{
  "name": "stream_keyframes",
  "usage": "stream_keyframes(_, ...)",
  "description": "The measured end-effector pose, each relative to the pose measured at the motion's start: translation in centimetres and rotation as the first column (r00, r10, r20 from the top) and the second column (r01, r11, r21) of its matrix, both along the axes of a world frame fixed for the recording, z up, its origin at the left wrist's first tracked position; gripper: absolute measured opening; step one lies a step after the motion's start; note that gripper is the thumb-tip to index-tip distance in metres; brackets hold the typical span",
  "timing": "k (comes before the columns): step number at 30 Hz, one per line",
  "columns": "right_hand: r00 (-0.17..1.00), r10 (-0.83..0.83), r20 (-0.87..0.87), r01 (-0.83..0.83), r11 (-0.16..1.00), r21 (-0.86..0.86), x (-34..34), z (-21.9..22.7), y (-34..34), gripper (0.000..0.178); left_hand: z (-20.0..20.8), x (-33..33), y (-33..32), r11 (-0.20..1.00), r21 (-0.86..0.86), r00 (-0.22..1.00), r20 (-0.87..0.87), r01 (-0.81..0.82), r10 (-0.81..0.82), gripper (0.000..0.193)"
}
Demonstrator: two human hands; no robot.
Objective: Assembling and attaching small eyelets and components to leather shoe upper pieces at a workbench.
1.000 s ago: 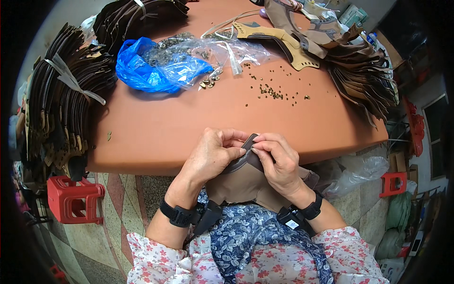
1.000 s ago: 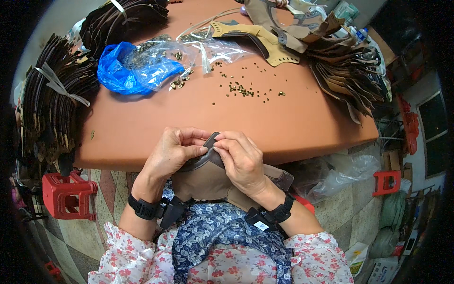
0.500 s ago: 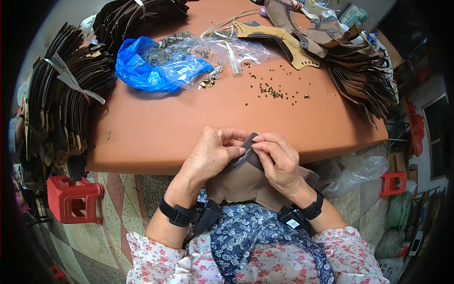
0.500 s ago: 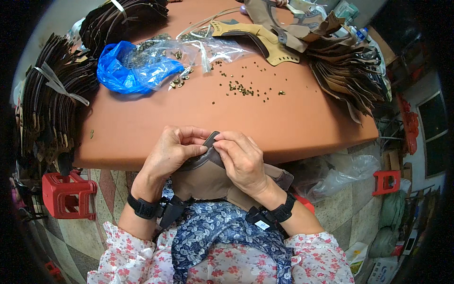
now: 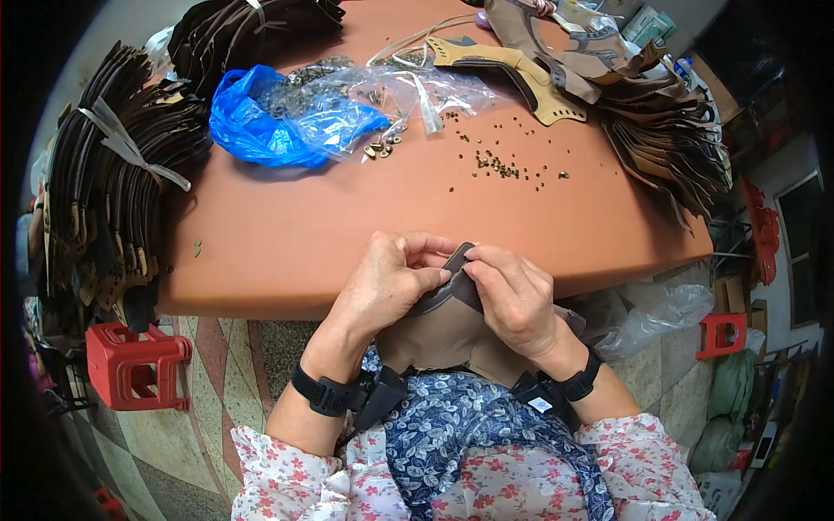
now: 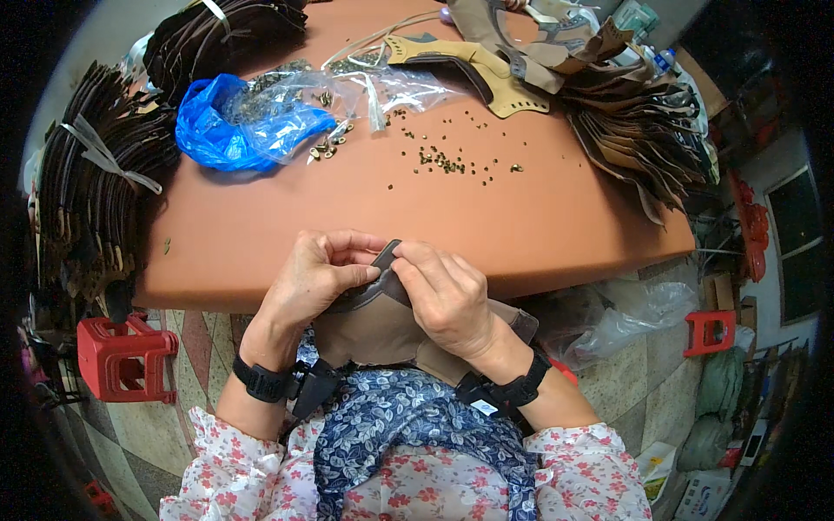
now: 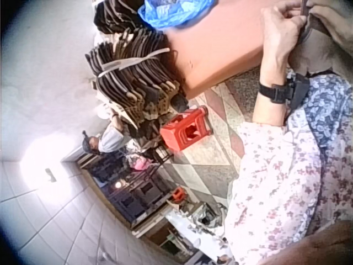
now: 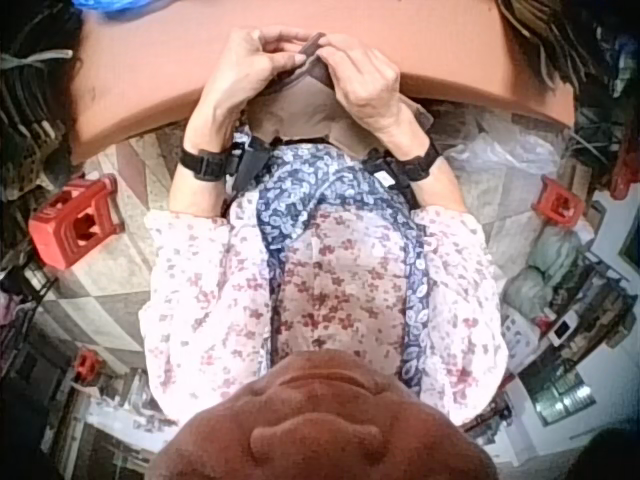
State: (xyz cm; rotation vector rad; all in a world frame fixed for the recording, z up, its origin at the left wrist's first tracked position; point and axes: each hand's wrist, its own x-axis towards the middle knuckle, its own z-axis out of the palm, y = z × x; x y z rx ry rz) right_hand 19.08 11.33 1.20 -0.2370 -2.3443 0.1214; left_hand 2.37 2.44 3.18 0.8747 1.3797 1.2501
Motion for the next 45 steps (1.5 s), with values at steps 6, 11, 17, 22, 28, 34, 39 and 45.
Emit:
stream_keyframes(6,0.998,0.025,0.052,-0.025,1.000,-0.007,0.0,0.5,0.4,0.017,-0.1,-0.1,-0.1,1.000,-0.003,1.000,0.005,-0.001,0.001,0.027)
stream_keyframes(11,0.994,0.054,0.091,-0.058,0.997,0.045,0.0,1.1,0.7,0.016,-0.2,0.0,0.0,1.000,-0.003,1.000,0.020,-0.002,0.002,0.027)
stream_keyframes(17,0.988,0.000,0.153,-0.035,0.974,0.224,-0.5,1.6,-0.4,0.018,0.2,0.0,-0.2,1.000,-0.019,1.000,0.009,-0.017,0.018,0.028)
stream_keyframes(22,0.992,-0.020,0.126,-0.018,0.955,0.297,-0.4,0.4,-1.0,0.022,0.1,0.0,-0.2,0.999,0.012,0.999,0.014,-0.031,0.031,0.030)
stream_keyframes(28,0.999,0.048,0.022,-0.051,0.987,0.155,-0.1,-1.0,-0.6,0.022,-0.3,-0.1,-0.2,0.999,0.015,0.997,0.063,-0.039,0.038,0.036)
stream_keyframes(34,0.996,0.081,-0.030,-0.084,0.991,-0.105,0.1,-0.8,-1.0,0.024,-0.3,-0.1,-0.3,0.999,0.023,0.994,0.107,-0.031,0.029,0.039)
stream_keyframes(39,0.990,0.059,-0.124,-0.104,0.912,-0.396,0.4,-0.9,-1.1,0.021,0.2,-0.2,-0.4,0.998,0.042,0.983,0.180,-0.041,0.033,0.039)
stream_keyframes(45,0.985,-0.042,-0.165,-0.048,0.860,-0.509,0.0,-0.8,-1.4,0.015,-0.1,-0.2,-0.2,0.999,0.031,0.991,0.135,-0.010,0.006,0.036)
